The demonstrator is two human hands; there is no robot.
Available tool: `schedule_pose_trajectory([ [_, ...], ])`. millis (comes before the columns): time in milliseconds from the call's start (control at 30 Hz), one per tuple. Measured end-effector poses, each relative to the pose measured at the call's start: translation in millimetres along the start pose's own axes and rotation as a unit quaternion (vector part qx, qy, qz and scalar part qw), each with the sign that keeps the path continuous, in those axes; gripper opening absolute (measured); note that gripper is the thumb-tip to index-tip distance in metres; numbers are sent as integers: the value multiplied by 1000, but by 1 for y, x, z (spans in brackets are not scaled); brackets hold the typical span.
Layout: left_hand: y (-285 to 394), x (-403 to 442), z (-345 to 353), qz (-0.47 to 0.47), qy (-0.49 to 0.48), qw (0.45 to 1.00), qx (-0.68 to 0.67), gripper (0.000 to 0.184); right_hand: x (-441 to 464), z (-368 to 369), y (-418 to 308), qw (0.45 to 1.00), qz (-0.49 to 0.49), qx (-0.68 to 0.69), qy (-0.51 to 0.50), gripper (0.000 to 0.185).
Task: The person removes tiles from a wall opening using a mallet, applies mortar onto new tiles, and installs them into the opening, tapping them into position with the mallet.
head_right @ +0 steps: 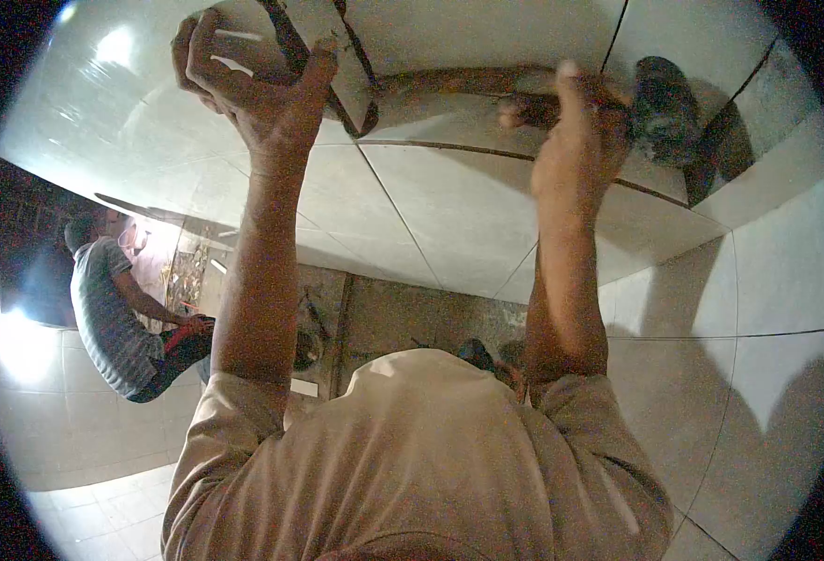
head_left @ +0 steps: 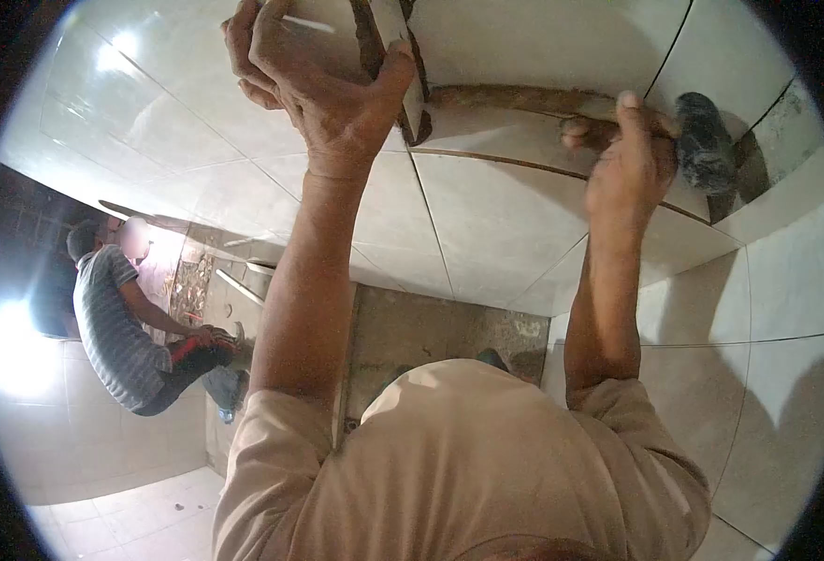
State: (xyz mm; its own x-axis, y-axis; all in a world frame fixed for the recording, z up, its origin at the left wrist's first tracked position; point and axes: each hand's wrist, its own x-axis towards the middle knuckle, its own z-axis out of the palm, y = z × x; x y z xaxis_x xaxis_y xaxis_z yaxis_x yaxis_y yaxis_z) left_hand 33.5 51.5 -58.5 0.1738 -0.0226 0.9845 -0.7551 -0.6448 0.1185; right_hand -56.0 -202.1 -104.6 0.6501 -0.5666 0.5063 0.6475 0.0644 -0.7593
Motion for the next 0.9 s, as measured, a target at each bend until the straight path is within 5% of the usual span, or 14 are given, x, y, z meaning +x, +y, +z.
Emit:
schedule_pose_trajectory([
  [400, -1, 1, 15, 27, 138, 990, -1, 75, 12, 15, 10, 995, 78, -58, 2, 32],
  [467, -27, -18, -1, 76, -53, 995, 48, 129, 7, 16, 9, 997, 65, -38, -27, 31],
  [567, -33, -44, -29, 29, -181, 982, 38, 144, 6, 16, 7, 998, 49, 6, -24, 28],
  [900, -34, -52, -30, 16, -198, 976, 91, 151, 2, 16, 21, 998, 37, 46, -19, 25],
])
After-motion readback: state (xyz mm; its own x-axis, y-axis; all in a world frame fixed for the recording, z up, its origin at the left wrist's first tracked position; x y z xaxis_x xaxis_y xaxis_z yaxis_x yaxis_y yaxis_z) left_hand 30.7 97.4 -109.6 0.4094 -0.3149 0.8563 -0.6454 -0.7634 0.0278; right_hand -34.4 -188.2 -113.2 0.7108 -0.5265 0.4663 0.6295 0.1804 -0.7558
